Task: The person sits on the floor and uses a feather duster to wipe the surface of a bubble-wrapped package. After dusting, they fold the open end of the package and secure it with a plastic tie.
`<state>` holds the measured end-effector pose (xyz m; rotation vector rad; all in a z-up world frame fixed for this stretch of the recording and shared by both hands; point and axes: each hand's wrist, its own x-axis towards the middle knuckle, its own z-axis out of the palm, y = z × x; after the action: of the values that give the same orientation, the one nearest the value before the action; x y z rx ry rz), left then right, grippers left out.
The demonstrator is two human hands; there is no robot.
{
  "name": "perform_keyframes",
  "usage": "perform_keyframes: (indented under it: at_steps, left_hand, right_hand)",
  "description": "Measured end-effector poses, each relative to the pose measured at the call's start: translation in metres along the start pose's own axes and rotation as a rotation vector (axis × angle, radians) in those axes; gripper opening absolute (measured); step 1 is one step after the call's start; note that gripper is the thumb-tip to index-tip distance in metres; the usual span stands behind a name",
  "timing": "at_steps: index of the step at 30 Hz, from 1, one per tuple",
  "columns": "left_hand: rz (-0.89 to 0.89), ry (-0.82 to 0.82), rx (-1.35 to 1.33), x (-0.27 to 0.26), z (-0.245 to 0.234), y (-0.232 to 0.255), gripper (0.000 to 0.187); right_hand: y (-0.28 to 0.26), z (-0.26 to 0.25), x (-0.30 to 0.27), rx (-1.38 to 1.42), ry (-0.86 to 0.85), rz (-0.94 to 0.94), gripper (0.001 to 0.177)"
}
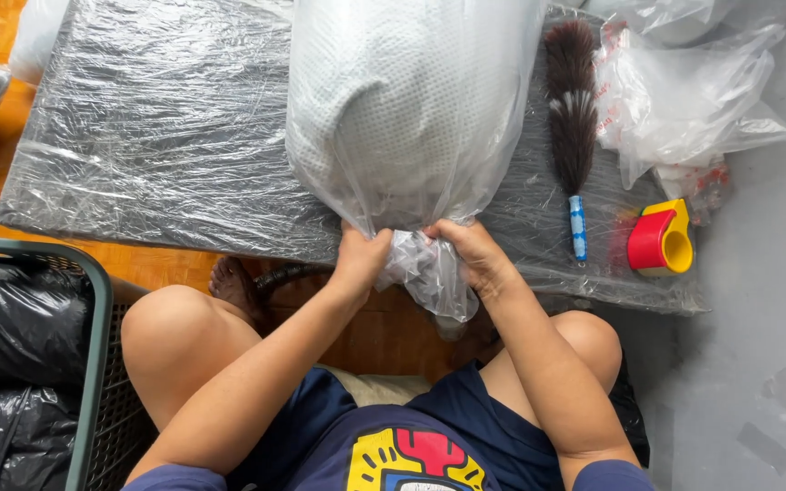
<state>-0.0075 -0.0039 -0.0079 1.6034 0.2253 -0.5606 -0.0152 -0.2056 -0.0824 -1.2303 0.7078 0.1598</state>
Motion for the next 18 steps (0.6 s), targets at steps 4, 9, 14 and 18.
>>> perform_keyframes:
  at_steps: [4,9,14,18]
  left_hand:
    - [-0.038,0.014,-0.199,-0.029,0.008,0.017,0.073]
    - [-0.035,-0.09,-0.176,-0.027,0.003,0.015,0.074]
    - [-0.089,-0.17,-0.162,-0.012,0.002,-0.013,0.058]
    - [-0.003,-0.131,-0.011,-0.034,-0.003,0.009,0.05]
  right_hand:
    - [0.003,-0.001,0.003,0.072,-0.026,0.067,0.061]
    - [-0.03,0.038,-0.04,0.108,-0.057,0.09,0.071]
    - [-0.036,0.046,-0.048,0.082,-0.097,0.118,0.07]
    - [-0.048,0.062,-0.07,0.061,-0.104,0.152,0.069]
